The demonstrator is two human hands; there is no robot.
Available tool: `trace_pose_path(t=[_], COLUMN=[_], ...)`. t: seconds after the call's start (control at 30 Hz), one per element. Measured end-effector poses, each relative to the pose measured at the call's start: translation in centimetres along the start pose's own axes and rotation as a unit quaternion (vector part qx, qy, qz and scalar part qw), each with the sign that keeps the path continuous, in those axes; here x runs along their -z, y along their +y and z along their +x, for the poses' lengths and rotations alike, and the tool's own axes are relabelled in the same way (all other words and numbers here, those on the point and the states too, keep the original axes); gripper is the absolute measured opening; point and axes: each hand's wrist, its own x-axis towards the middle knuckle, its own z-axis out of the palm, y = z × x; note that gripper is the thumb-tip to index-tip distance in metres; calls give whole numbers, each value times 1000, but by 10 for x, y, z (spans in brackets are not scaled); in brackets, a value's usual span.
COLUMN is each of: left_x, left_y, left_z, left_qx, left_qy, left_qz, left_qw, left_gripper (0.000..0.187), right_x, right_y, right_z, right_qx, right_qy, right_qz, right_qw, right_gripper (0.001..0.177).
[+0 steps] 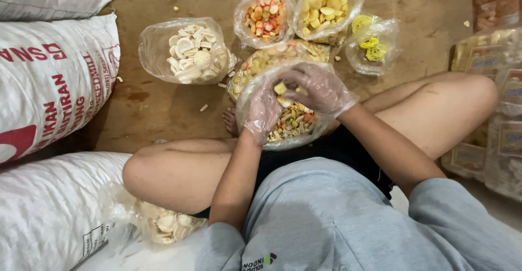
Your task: The person sits on the floor and sorts colorful snack pieces from a large plastic bag into smaller bags. They use gloved hands to pick and separate the snacks, placing them into different containers based on type or color.
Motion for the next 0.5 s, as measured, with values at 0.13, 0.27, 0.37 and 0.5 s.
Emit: trace_pose_path(t=[0.13, 0.27, 0.37, 0.5], left_x=[30, 33, 18, 36], left_y=[-20, -32, -21, -31], left_z=[11, 18, 8, 21], left_qx=[58, 89, 115, 113], left_qy=[3, -8, -21, -37], left_qz=[-24, 1, 32, -4], left_qw=[998, 996, 993, 993], left_gripper=[43, 53, 68, 76], right_x=[-14, -6, 23, 29], right_y=[13, 4, -26, 40], right_z=[-9, -5, 13, 18], right_qx=[3, -45, -212, -216], right_qy=[-67, -56, 16, 112], right_qz=[-134, -75, 116, 133], right_qw=[989, 995, 970, 961], right_gripper=[36, 27, 31, 32])
